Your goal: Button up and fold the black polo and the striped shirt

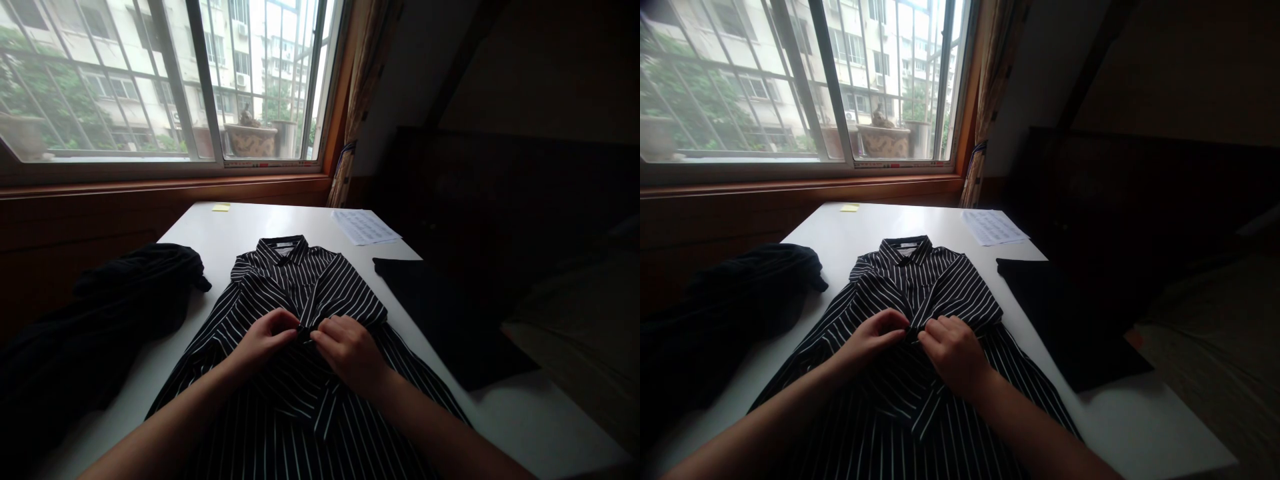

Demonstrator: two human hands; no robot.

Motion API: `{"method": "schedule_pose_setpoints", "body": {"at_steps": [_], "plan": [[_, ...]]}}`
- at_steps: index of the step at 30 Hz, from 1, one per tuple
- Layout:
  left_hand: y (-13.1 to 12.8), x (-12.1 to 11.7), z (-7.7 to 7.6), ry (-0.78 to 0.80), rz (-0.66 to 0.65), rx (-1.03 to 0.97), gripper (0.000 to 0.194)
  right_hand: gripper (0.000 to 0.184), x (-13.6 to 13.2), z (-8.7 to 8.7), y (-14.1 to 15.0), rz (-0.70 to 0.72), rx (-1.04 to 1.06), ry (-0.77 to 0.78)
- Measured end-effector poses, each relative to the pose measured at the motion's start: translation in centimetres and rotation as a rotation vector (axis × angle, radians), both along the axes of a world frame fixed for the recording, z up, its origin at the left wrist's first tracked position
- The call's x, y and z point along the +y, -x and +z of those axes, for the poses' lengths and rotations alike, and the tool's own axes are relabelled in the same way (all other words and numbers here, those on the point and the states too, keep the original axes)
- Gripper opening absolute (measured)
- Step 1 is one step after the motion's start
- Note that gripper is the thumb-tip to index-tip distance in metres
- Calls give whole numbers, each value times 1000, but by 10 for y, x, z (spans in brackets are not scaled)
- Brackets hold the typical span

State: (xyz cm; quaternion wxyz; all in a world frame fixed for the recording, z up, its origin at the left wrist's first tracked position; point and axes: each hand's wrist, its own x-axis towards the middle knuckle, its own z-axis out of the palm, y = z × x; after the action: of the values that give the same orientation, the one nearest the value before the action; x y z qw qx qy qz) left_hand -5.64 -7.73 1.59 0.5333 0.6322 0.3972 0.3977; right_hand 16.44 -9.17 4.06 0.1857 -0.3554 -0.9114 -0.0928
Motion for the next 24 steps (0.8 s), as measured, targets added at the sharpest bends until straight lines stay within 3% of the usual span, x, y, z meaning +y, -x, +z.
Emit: {"method": "schedule_pose_setpoints", "body": {"at_steps": [6,16,24], "plan": [[0,0,0,-1,25,-15,23,18,7,1,6,73,-10,1],[0,1,-2,-15,26,-1,20,20,11,-21,7,113,139,52],[-2,-2,1,-50,18,44,18,17,11,-22,2,88,221,86]]}}
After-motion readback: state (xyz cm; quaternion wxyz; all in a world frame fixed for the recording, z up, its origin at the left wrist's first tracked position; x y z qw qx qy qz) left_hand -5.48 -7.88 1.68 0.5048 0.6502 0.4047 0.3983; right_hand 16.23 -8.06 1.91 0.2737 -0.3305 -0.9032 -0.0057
